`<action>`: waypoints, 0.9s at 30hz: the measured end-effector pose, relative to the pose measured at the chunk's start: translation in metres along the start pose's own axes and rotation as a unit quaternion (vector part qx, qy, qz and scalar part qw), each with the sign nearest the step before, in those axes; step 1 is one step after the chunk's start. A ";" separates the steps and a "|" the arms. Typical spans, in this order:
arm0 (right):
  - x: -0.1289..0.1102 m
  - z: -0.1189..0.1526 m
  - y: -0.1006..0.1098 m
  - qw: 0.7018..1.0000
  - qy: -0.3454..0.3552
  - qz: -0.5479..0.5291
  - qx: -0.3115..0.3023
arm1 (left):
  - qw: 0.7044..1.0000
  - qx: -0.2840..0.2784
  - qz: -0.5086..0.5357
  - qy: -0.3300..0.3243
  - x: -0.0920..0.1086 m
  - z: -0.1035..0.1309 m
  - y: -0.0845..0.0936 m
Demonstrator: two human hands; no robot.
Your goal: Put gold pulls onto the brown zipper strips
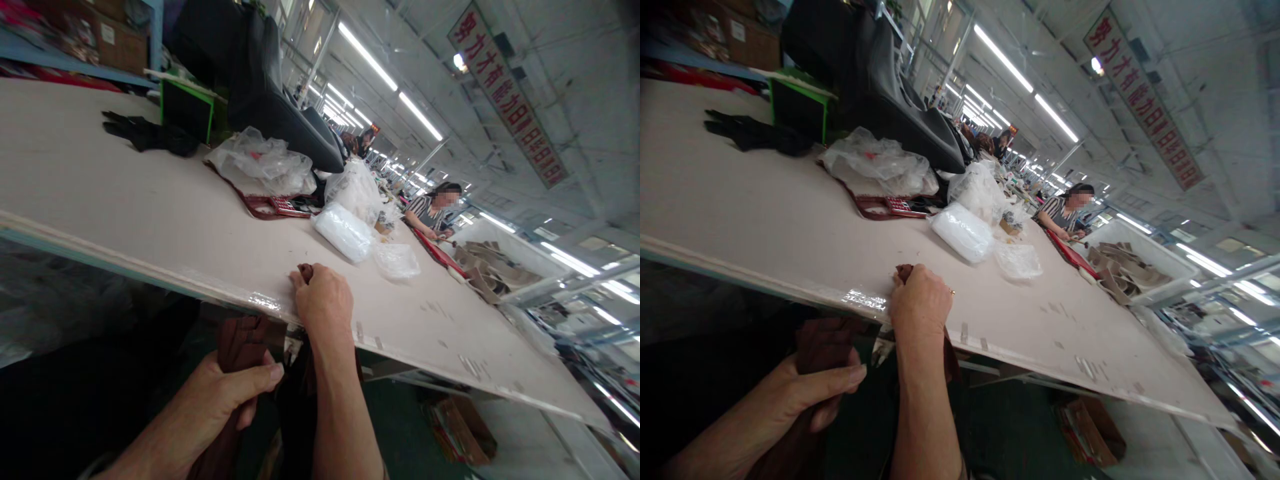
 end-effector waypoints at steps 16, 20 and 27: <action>0.010 0.134 0.000 0.895 0.016 -0.440 0.075 | 0.969 -0.113 0.210 0.072 -0.016 0.005 -0.016; 0.010 0.147 -0.004 0.911 0.099 -0.375 0.141 | 0.966 -0.121 0.215 0.082 -0.025 0.001 -0.018; 0.012 0.148 -0.005 0.926 0.090 -0.336 0.147 | 0.966 -0.097 0.225 0.083 -0.020 0.001 -0.017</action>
Point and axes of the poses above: each hand's wrist, its own z-axis away from the middle knuckle, its own y-axis out of the back of the hand, x = y × z, the point moved 5 cm from there along -z, towards the middle knuckle, and after that the axes turned 7 degrees about y, right-handed, at the moved point
